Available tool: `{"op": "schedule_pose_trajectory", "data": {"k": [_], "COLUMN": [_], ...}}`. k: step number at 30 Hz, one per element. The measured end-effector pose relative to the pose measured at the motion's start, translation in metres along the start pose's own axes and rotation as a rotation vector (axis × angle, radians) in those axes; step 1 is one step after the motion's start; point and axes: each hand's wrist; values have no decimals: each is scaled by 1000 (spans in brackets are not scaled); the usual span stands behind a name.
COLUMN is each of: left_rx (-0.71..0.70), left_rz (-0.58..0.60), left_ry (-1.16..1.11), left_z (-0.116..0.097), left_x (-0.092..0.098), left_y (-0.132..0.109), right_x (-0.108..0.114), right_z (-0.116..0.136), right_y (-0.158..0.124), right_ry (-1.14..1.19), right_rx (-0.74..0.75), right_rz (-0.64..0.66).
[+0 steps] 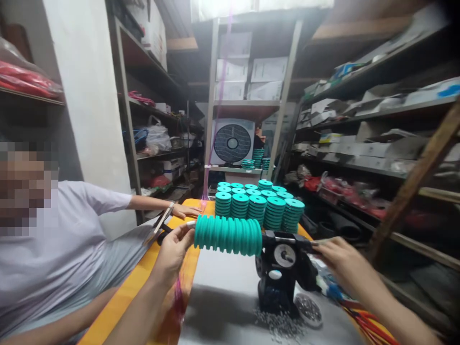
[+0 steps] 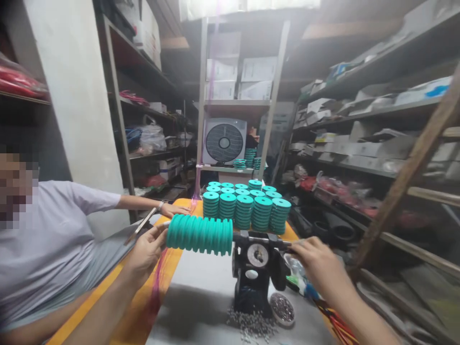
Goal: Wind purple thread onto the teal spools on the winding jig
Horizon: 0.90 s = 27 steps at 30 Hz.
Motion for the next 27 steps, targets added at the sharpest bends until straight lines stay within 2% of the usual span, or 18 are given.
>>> {"op": "schedule_pose_trajectory", "data": {"k": [2,3,6,9,11,14,16,18,20,23,27], "left_rx": [9,10,0,4,14,7,-9,-13,-5,1,38], "left_rz": [-4,-3,14,20,15,7,5,3,5,10,-2], "left_ry": [15,15,13,23,23,26,32,39,43,44,53], "left_z": [-1,-2,-2,-2,-3,-1,0,1,1,-1,-4], "left_x": [0,-1,-2,-3,-4,-3,-3,-4,-5,-7,-9], "left_y": [0,0,1,0,0,1,2,3,3,2,1], "right_x": [-3,3,36,61,57,27,6,-4,0,21,51], "right_z": [5,8,14,8,0,-5,-1,8,19,31,32], "right_y": [-21,-35,-61,-44,-15,15,10,-13,-41,-68,-66], "right_ry": [45,51,-21,-99,-145,-134,-78,-11,37,71,134], "right_rx": [36,56,119,151,59,-13,-12,-47,-123,-185,-134], "right_rz": [116,131,40,-45,-36,84,199,270,288,262,146]}}
Point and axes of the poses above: each hand's wrist, its own y-axis towards the middle knuckle, its own x-axis out of the back of the hand, z = x × y, and after that the axes turned 15 degrees about -z, right-handed
